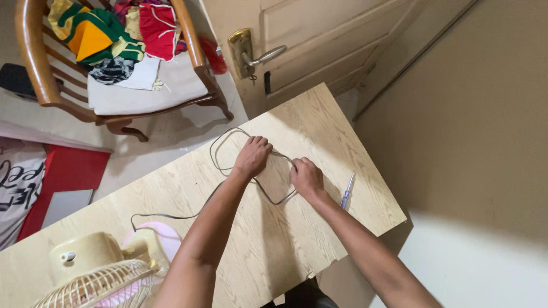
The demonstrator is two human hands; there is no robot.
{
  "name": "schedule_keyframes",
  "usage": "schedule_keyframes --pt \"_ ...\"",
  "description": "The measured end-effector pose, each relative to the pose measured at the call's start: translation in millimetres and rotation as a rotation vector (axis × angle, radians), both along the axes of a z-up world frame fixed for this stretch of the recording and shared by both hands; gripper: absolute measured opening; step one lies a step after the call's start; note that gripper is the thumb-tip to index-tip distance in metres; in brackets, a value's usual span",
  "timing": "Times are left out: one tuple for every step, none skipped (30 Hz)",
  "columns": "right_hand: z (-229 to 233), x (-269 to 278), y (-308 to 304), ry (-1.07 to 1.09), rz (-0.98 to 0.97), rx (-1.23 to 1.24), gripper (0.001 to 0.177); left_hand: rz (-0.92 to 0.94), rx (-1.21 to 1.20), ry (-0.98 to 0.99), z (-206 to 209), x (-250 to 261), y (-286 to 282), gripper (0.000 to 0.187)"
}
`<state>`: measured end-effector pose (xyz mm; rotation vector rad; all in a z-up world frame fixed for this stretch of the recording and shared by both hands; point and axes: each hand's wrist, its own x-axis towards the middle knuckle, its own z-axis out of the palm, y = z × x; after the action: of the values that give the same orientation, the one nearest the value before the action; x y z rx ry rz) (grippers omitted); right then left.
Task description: The person disassembles a small electric fan on a wooden table. They remove the front grille, then the fan blades, and finally the rear grille, placing each part on the table. The person uses a screwdriver to loosen a screw on the fan's motor housing.
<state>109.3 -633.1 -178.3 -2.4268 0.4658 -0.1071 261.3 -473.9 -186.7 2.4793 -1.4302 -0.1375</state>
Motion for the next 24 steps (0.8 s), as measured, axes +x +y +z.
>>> schedule_keyframes --pt "1.0 -4.4 9.4 -0.002 0.002 0.015 0.017 -0.008 0.018 0.015 3.4 -1.6 9.2 0.016" --pt "1.6 -9.7 19.3 -0.001 0.006 0.029 0.017 -0.013 0.035 0.033 6.9 -4.8 19.7 0.016" --pt "2.0 -14.7 29.1 0.000 0.011 0.043 0.018 -0.018 0.052 0.052 10.7 -8.2 29.9 0.015" --pt "2.3 -19.3 39.7 0.015 0.014 0.059 0.019 -0.022 0.077 0.048 15.1 -11.3 39.9 0.015" --pt "2.8 -24.0 50.6 0.030 0.017 0.074 0.021 -0.026 0.101 0.046 20.0 -14.7 49.6 0.015" --pt "3.6 -30.2 61.2 0.044 0.015 0.089 0.022 -0.035 0.124 0.042 24.9 -19.7 58.3 0.015" --pt "5.0 -37.7 71.9 0.028 0.018 0.106 0.023 -0.044 0.177 0.034 30.2 -26.1 67.1 0.016" --pt "7.1 -41.6 81.0 0.009 0.021 0.120 0.024 -0.053 0.227 0.021 36.4 -29.1 74.4 0.016" --pt "9.2 -43.8 89.4 -0.011 0.023 0.135 0.025 -0.062 0.276 0.009 42.4 -31.8 81.7 0.017" --pt "11.0 -48.2 98.5 0.014 0.016 0.147 0.025 -0.063 0.292 0.016 47.1 -36.8 89.9 0.017" --pt "12.5 -53.1 108.0 0.039 0.010 0.159 0.025 -0.064 0.308 0.024 50.8 -41.0 97.8 0.018" --pt "13.7 -57.2 116.6 0.063 0.000 0.169 0.025 -0.068 0.323 0.031 53.2 -44.0 104.3 0.019" --pt "14.7 -60.9 124.6 0.048 0.002 0.166 0.025 -0.070 0.340 0.042 54.3 -46.4 109.7 0.020" --pt "15.9 -64.8 134.2 0.032 -0.002 0.163 0.025 -0.076 0.358 0.052 54.5 -47.7 115.5 0.021" --pt "16.8 -68.9 143.6 0.017 -0.005 0.161 0.025 -0.083 0.377 0.062 53.2 -49.8 122.3 0.022" --pt "17.1 -72.9 152.9 0.002 -0.012 0.164 0.024 -0.099 0.380 0.038 50.3 -50.7 128.2 0.018" --pt "17.1 -77.1 162.5 -0.013 -0.019 0.167 0.023 -0.115 0.383 0.014 46.0 -51.0 134.0 0.016" --pt "16.9 -81.9 172.2 -0.025 -0.027 0.169 0.022 -0.133 0.385 -0.008 39.9 -52.7 138.9 0.013" --pt "16.6 -85.7 181.2 -0.031 -0.045 0.174 0.022 -0.135 0.420 -0.027 32.7 -54.0 141.5 0.011" --pt "16.2 -90.0 191.5 -0.038 -0.066 0.180 0.021 -0.139 0.457 -0.046 25.2 -55.2 143.5 0.010" --pt "16.1 -94.3 201.5 -0.045 -0.086 0.185 0.020 -0.143 0.493 -0.065 18.0 -57.8 145.6 0.012" --pt "16.3 -98.0 211.2 -0.002 -0.104 0.200 0.020 -0.128 0.502 -0.077 11.5 -61.5 147.3 0.013" --pt "16.6 -102.2 220.5 0.042 -0.121 0.214 0.019 -0.113 0.510 -0.088 5.8 -66.0 148.4 0.015" --pt "16.2 -105.0 228.1 0.084 -0.140 0.227 0.019 -0.099 0.516 -0.100 1.4 -69.1 148.8 0.017"
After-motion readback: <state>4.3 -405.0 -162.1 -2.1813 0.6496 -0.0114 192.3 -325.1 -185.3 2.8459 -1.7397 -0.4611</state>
